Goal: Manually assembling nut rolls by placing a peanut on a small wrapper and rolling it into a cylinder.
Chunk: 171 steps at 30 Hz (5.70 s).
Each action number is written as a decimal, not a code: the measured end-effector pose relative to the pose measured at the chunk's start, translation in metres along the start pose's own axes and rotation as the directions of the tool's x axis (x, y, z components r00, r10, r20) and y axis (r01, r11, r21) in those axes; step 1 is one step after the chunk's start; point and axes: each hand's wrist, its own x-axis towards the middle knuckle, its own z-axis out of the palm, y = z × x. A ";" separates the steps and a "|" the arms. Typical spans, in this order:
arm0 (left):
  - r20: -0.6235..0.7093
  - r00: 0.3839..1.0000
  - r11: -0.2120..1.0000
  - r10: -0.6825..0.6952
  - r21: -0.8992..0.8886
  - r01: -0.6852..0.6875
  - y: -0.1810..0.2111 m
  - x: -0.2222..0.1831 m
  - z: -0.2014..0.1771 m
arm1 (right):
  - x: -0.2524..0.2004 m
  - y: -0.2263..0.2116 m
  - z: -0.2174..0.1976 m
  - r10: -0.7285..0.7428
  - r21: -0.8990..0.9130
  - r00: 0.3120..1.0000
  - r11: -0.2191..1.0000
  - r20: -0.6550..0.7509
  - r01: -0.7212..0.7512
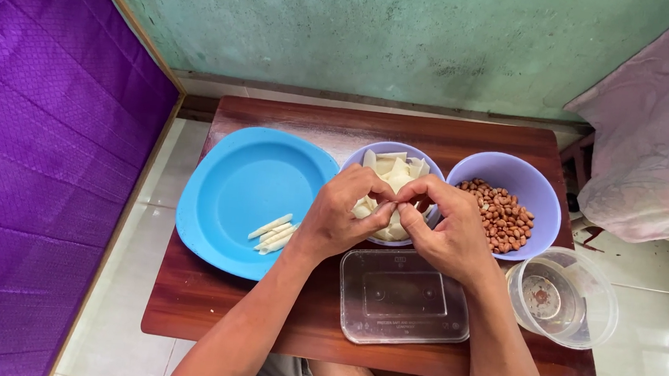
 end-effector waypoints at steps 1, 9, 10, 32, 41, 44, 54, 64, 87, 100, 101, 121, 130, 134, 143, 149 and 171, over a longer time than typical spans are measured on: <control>0.001 1.000 1.000 0.001 0.000 -0.001 0.000 0.001 0.000 | 0.000 0.001 0.000 0.000 0.000 1.000 1.000 -0.002 0.000; -0.031 0.999 1.000 -0.008 -0.001 0.008 0.000 0.001 0.000 | 0.002 -0.006 0.003 -0.050 -0.053 0.998 0.997 -0.035 0.048; -0.031 0.999 1.000 -0.011 0.000 0.011 -0.002 0.001 -0.001 | 0.002 -0.004 0.003 -0.049 -0.051 0.998 0.998 -0.033 0.047; -0.067 0.997 0.999 -0.032 -0.042 0.029 0.000 0.005 0.000 | 0.011 -0.014 0.005 -0.116 -0.012 0.984 0.993 -0.136 0.115; -0.101 0.995 0.997 -0.023 -0.081 0.015 -0.001 0.007 -0.001 | 0.015 -0.023 0.002 -0.091 0.063 0.991 0.993 -0.099 0.097; -0.100 0.994 0.992 -0.052 -0.119 0.040 0.005 0.006 0.003 | 0.011 -0.037 -0.003 -0.077 0.044 0.990 0.996 -0.115 0.082; -0.025 0.953 0.920 -0.301 -0.270 0.283 0.061 -0.009 0.010 | -0.046 -0.050 0.002 0.152 0.222 0.961 0.970 -0.230 -0.100; -0.049 0.878 0.845 -0.476 -0.303 0.441 0.094 -0.048 0.036 | -0.091 -0.055 0.019 0.309 0.338 0.901 0.920 -0.304 -0.201; -0.025 0.881 0.827 -0.473 -0.358 0.434 0.068 -0.104 0.027 | -0.152 -0.036 0.014 0.443 0.295 0.864 0.881 -0.241 -0.369; -0.011 0.808 0.653 -0.588 -0.596 0.467 0.068 -0.111 0.027 | -0.120 -0.043 0.012 0.251 0.203 0.911 0.960 -0.327 -0.191; -0.019 0.797 0.653 -0.604 -0.584 0.481 0.065 -0.112 0.027 | -0.121 -0.035 0.018 0.322 0.192 0.901 0.942 -0.292 -0.274; 0.009 0.731 0.609 -0.682 -0.547 0.574 0.061 -0.117 0.039 | -0.133 -0.048 0.024 0.461 0.273 0.887 0.856 -0.017 -0.439; 0.015 0.729 0.673 -0.684 -0.373 0.639 0.072 -0.106 0.029 | -0.133 -0.052 0.024 0.507 0.269 0.851 0.845 -0.133 -0.462; 0.015 0.735 0.673 -0.678 -0.387 0.630 0.070 -0.106 0.024 | -0.135 -0.055 0.026 0.543 0.304 0.828 0.820 -0.142 -0.485; -0.010 0.698 0.622 -0.716 -0.462 0.632 0.062 -0.107 0.015 | -0.141 -0.049 0.027 0.592 0.323 0.788 0.789 -0.173 -0.522; -0.018 0.714 0.636 -0.700 -0.469 0.613 0.057 -0.110 0.017 | -0.147 -0.039 0.025 0.588 0.368 0.785 0.786 -0.196 -0.497; 0.123 0.641 0.561 -0.757 -0.379 0.736 0.075 -0.103 0.045 | -0.150 -0.056 0.022 0.547 0.375 0.826 0.800 -0.137 -0.468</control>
